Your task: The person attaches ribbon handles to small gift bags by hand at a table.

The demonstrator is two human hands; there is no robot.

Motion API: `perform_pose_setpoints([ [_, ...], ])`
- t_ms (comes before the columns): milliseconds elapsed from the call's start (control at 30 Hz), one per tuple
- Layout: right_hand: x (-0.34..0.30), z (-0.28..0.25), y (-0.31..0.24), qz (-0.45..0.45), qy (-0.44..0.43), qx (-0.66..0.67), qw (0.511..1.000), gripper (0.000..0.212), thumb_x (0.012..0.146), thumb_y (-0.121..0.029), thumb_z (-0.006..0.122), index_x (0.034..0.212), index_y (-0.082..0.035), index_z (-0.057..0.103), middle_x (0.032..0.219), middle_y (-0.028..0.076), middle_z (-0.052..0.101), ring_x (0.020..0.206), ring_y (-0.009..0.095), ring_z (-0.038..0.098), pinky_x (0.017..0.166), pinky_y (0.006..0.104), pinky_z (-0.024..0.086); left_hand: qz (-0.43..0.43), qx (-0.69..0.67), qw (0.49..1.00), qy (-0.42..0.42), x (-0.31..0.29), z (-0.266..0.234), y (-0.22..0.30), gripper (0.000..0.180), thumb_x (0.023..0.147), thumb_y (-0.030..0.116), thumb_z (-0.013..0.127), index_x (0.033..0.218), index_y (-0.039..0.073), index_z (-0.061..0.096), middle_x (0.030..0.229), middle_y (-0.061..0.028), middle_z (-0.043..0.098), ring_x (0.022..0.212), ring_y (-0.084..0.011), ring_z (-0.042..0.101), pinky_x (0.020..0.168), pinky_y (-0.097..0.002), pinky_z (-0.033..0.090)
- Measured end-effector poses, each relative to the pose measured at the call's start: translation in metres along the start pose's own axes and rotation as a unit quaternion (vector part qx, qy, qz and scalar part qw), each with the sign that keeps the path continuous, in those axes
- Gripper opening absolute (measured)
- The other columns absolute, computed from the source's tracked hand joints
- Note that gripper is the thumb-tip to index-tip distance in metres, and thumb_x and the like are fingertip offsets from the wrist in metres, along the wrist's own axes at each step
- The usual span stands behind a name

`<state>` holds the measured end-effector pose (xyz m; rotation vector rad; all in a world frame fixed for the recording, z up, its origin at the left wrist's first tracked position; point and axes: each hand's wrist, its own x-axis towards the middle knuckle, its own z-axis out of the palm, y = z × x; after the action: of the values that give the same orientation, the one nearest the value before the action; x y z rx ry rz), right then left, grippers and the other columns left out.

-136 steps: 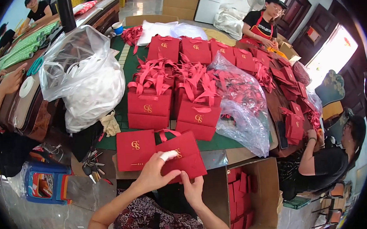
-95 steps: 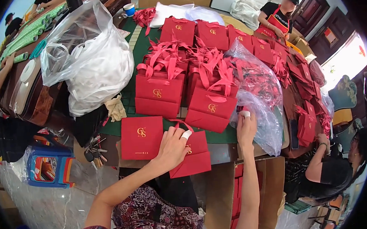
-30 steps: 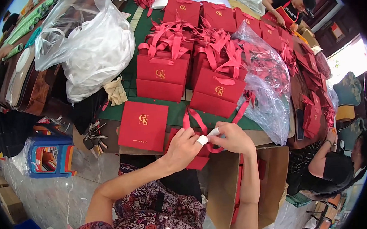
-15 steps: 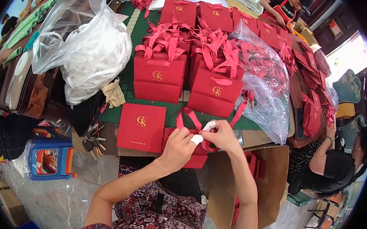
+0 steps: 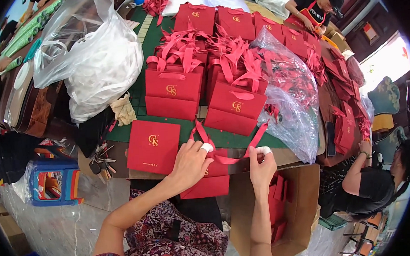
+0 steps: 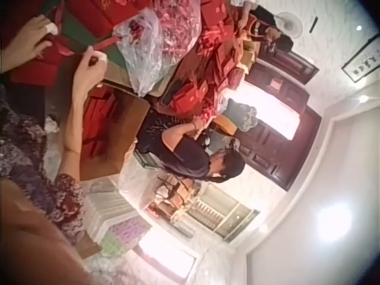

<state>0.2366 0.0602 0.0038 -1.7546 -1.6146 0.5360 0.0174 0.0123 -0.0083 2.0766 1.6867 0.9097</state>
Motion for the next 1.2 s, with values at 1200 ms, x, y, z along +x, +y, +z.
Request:
perform_pose_setpoints([
  [1200,-0.085,0.028,-0.049,-0.003,-0.190,0.390,0.901,0.018,0.098,-0.001,0.053,0.109,0.001,0.067,0.099,0.004,0.066,0.081,0.009,0.059,0.077,0.0250,0.048,-0.252,-0.616,0.738,-0.112,-0.062,-0.023,0.011,0.016,0.101,0.011,0.053,0.108,0.000,0.062,0.095,-0.0005,0.063,0.084,-0.0058,0.056,0.078,-0.0232,0.048],
])
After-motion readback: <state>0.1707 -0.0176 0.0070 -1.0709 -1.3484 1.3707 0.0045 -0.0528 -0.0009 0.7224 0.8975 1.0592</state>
